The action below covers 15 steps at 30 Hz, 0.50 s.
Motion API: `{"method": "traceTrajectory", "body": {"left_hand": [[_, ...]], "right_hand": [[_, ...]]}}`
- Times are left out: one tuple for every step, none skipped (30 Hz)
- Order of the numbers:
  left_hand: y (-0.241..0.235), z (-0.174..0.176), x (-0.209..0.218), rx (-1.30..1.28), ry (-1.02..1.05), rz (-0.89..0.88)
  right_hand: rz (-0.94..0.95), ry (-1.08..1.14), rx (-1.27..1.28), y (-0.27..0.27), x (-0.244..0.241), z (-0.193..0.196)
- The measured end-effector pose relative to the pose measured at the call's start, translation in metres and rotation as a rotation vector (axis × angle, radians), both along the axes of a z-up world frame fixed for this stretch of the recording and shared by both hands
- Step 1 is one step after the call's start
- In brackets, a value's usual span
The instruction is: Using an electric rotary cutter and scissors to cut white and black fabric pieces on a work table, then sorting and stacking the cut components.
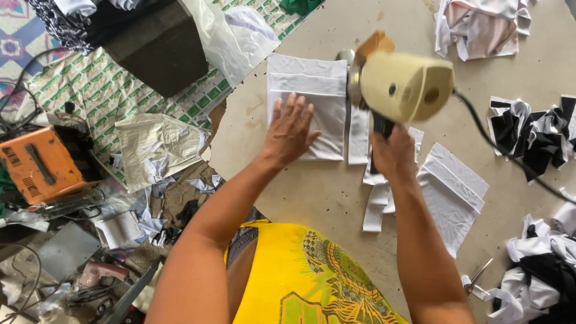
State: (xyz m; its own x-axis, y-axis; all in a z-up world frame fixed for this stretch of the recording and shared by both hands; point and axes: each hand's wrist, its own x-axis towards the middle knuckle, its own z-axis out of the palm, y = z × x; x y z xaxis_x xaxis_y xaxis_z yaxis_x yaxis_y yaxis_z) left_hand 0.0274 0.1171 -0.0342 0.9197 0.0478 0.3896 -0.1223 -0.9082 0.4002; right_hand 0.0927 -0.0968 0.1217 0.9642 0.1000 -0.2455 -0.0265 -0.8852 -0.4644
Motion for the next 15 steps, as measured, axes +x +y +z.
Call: {"method": "traceTrajectory", "body": {"left_hand": [[0.008,-0.003,0.004,0.005,-0.002,-0.003],[0.014,-0.006,0.009,0.084,-0.068,0.031],[0.02,-0.01,0.014,0.163,-0.135,0.066],[0.031,-0.013,0.025,0.161,-0.126,0.048],[0.041,-0.017,0.036,0.19,-0.169,0.093],[0.053,-0.02,0.047,0.22,-0.214,0.142],[0.055,-0.025,0.044,0.218,-0.208,0.129],[0.06,-0.028,0.048,0.126,-0.152,0.14],[0.066,-0.031,0.052,0.035,-0.095,0.15],[0.068,-0.021,0.047,0.04,-0.094,0.14],[0.069,-0.013,0.043,-0.011,-0.084,0.117],[0.067,-0.005,0.037,-0.068,-0.072,0.089],[0.066,-0.007,0.036,-0.068,-0.067,0.074],[0.067,-0.008,0.037,-0.076,-0.063,0.076],[0.068,-0.008,0.037,-0.084,-0.058,0.078]], "right_hand": [[-0.003,-0.002,0.005,0.0,-0.02,0.011],[-0.022,0.042,-0.01,-0.003,-0.04,0.021],[-0.041,0.087,-0.023,-0.005,-0.06,0.031],[-0.058,0.097,-0.024,-0.015,-0.077,0.034],[-0.073,0.112,-0.003,-0.023,-0.094,0.038],[-0.083,0.126,0.018,-0.031,-0.11,0.042],[-0.096,0.133,0.018,-0.066,-0.133,0.019],[-0.106,0.18,-0.078,-0.099,-0.15,-0.005],[-0.118,0.226,-0.173,-0.131,-0.167,-0.029],[-0.127,0.229,-0.166,-0.134,-0.176,-0.023],[-0.16,0.274,0.083,-0.137,-0.184,-0.017],[-0.199,0.313,0.331,-0.143,-0.195,-0.01],[-0.215,0.315,0.333,-0.163,-0.21,-0.022],[-0.255,0.407,0.361,-0.183,-0.222,-0.035],[-0.296,0.5,0.389,-0.203,-0.236,-0.047]]}}
